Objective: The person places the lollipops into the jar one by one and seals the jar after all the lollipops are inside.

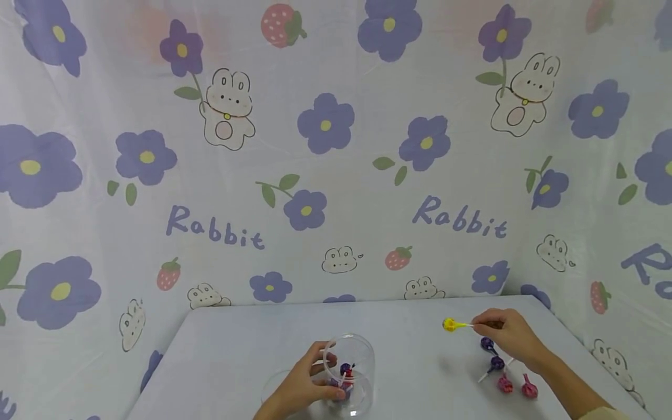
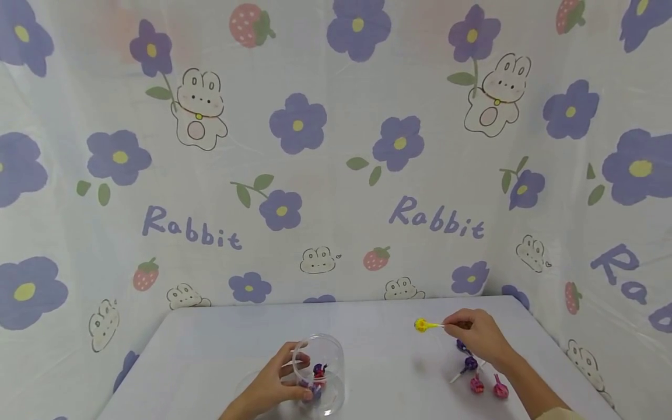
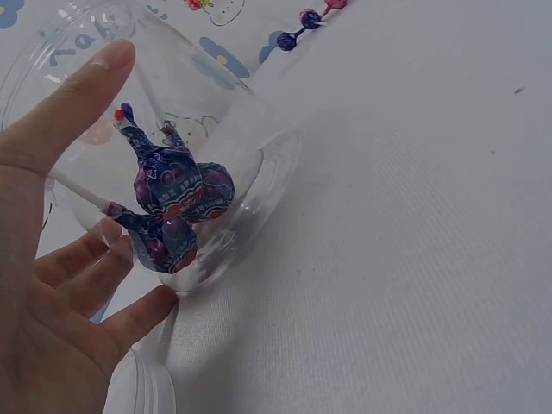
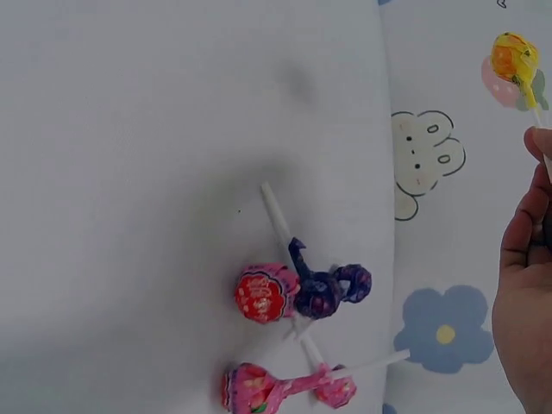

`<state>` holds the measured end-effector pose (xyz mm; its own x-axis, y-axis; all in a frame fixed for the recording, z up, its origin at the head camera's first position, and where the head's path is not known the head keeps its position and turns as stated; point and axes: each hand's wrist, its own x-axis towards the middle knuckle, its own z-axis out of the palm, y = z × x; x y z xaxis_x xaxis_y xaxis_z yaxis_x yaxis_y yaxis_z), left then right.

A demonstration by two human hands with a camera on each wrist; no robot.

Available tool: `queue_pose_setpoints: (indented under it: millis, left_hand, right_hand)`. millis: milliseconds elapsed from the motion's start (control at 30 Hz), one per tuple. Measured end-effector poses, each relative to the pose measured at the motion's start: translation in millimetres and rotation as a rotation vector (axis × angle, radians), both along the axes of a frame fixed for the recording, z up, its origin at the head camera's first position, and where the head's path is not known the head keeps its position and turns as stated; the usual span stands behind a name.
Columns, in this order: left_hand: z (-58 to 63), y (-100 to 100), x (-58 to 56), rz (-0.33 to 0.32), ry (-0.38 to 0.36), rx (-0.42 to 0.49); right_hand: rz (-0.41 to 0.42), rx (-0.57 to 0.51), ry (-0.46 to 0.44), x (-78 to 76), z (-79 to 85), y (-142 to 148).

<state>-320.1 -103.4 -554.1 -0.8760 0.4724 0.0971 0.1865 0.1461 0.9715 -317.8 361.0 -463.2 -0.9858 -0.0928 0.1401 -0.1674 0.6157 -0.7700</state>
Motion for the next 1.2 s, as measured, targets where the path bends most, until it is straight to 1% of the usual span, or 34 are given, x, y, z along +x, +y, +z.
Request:
queue_pose_setpoints:
  millis: [133, 367, 567, 700, 900, 1200]
  left_hand:
    - [0.1, 0, 0.4, 0.002, -0.005, -0.010]
    - [-2.6, 0, -1.3, -0.001, -0.001, -0.006]
    - [-2.3, 0, -0.8, -0.004, -0.002, -0.008]
    - [-1.3, 0, -0.1, -0.004, 0.003, -0.011]
    - [0.4, 0, 1.1, 0.000, -0.004, -0.013]
    - [0.6, 1, 1.6, 0.009, -0.005, -0.019]
  right_hand:
    - [0.038, -0.002, 0.017, -2.2, 4.2, -12]
    - [0.062, 0.013, 0.040, -8.0, 7.7, -26]
    - [0.090, -0.004, 0.041, -7.1, 14.8, -40]
    - [0.101, 0.007, 0.048, -10.1, 15.3, -47]
    - [0.139, 0.030, 0.096, -14.8, 16.0, -57]
    - [0.193, 0.028, 0.092, -18.6, 19.1, -78]
